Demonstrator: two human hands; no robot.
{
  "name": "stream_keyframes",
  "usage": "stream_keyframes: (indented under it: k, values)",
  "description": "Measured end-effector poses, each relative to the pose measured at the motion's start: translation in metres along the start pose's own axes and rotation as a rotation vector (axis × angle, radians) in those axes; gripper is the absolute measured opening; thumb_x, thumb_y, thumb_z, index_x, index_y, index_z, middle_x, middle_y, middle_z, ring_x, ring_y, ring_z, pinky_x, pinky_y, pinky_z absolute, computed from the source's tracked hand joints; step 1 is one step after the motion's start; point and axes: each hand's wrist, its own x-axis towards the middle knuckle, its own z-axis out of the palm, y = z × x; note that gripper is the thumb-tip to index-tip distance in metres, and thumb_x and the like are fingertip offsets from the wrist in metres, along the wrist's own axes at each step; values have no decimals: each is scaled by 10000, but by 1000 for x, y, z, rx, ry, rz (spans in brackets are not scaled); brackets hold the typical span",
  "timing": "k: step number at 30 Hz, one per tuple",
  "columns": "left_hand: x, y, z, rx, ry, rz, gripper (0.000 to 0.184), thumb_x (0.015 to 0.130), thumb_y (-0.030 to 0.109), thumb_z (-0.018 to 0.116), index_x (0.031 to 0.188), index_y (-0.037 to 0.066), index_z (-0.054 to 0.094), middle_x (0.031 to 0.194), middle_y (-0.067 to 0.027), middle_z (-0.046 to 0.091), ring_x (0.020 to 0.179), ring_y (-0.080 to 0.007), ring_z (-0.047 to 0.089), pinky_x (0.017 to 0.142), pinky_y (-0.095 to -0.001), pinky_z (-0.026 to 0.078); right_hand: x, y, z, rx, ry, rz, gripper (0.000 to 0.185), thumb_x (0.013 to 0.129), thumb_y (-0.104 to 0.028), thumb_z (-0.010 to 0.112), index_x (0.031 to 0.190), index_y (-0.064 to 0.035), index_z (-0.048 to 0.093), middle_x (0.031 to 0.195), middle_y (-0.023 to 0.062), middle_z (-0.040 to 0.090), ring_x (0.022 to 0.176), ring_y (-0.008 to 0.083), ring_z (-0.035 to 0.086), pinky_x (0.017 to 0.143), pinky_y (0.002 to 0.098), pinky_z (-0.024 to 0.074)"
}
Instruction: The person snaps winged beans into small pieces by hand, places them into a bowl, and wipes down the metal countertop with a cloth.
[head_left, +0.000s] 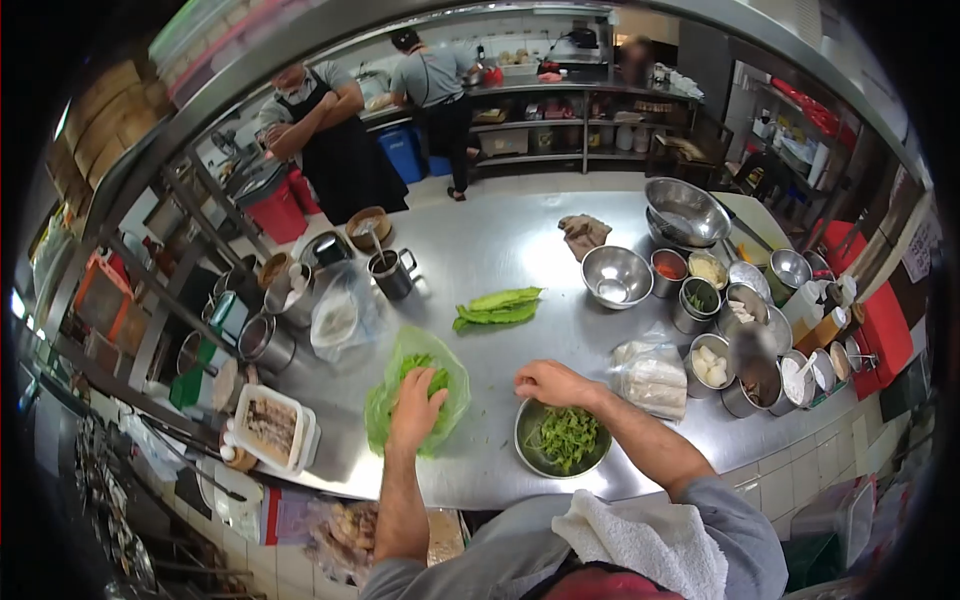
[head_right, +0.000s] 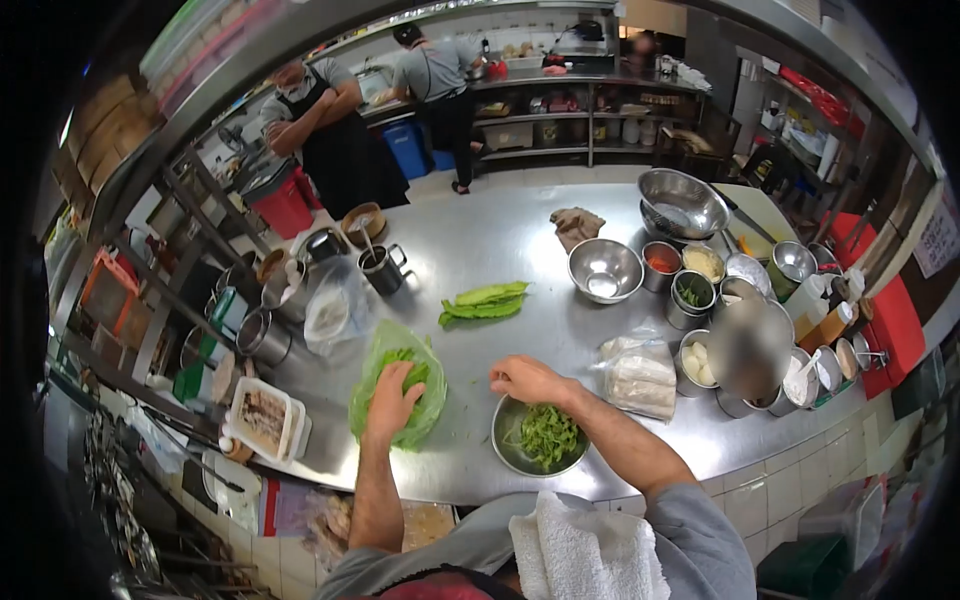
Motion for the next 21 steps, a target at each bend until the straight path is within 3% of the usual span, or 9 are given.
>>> stream_keyframes:
  k: [1, 2, 4, 8, 10, 13, 15, 19, 21]
  values:
    - [-7, 8, -3, -78, 112, -2, 475, 777, 229, 704, 1175, 16, 553, 1192, -190, 534, 1095, -352, 512, 928, -409, 425, 16, 11, 1, -17, -10, 12, 281, 797, -185, 631, 1020, -16, 610, 997, 179, 609, 900, 325, 606, 798, 403, 470]
    - [-17, 13, -6, -75, 104, 1, 475, 777, 229, 704, 1175, 16, 553, 1192, -190, 534, 1095, -352, 512, 928, -409, 425, 30, 23, 7, -10, -7, 15, 281, 797, -185, 631, 1020, -16, 610, 997, 179, 609, 900, 325, 606, 798, 403, 470]
    - [-24, 23, -17, -111, 110, 83, 442, 772, 273, 715, 1123, 33, 594, 1229, -166, 513, 1129, -335, 488, 970, -431, 384, 64, 40, 3, -224, 43, 75, 308, 812, -168, 606, 1087, -29, 593, 1197, 203, 529, 1040, 338, 550, 860, 417, 450]
    - [-47, 47, -42, 43, 21, 150, 394, 758, 269, 725, 1072, 53, 625, 1218, -143, 527, 1153, -311, 470, 1013, -447, 325, 111, 61, -1, -357, 159, 169, 430, 808, -139, 609, 1227, -83, 526, 1304, 188, 432, 1184, 339, 437, 955, 462, 392]
    - [-57, 45, -43, 198, -76, 117, 341, 732, 225, 733, 1019, 64, 644, 1206, -127, 540, 1165, -288, 457, 1027, -455, 286, 131, 74, -2, -571, 291, 174, 591, 798, -112, 597, 1356, -128, 401, 1401, 173, 326, 1290, 340, 332, 995, 536, 343]
    - [-68, 12, -34, 94, 59, 96, 240, 705, 112, 713, 929, 55, 646, 1153, -131, 571, 1094, -295, 513, 984, -434, 345, 140, 84, -5, -584, 300, 244, 638, 819, -78, 522, 1422, -155, 326, 1454, 187, 277, 1358, 344, 233, 1043, 578, 262]
    - [-65, 17, -38, -79, 255, 21, 228, 712, 33, 686, 935, 41, 637, 1112, -143, 590, 1038, -299, 555, 949, -409, 396, 144, 103, -5, -555, 250, 306, 629, 815, -114, 550, 1407, -150, 341, 1429, 177, 304, 1339, 346, 262, 1020, 586, 283]
    - [-54, 59, -51, -272, 396, -9, 276, 717, 18, 693, 986, 34, 631, 1122, -145, 585, 1060, -301, 546, 928, -400, 417, 124, 112, -1, -531, 107, 391, 531, 826, -175, 563, 1335, -120, 420, 1387, 170, 356, 1291, 345, 341, 967, 571, 348]
    - [-52, 72, -48, -229, 438, 119, 318, 720, 12, 702, 1027, 34, 624, 1130, -145, 581, 1064, -304, 543, 907, -387, 437, 116, 117, -1, -503, 104, 374, 467, 831, -182, 564, 1280, -99, 466, 1347, 179, 402, 1244, 351, 398, 946, 542, 379]
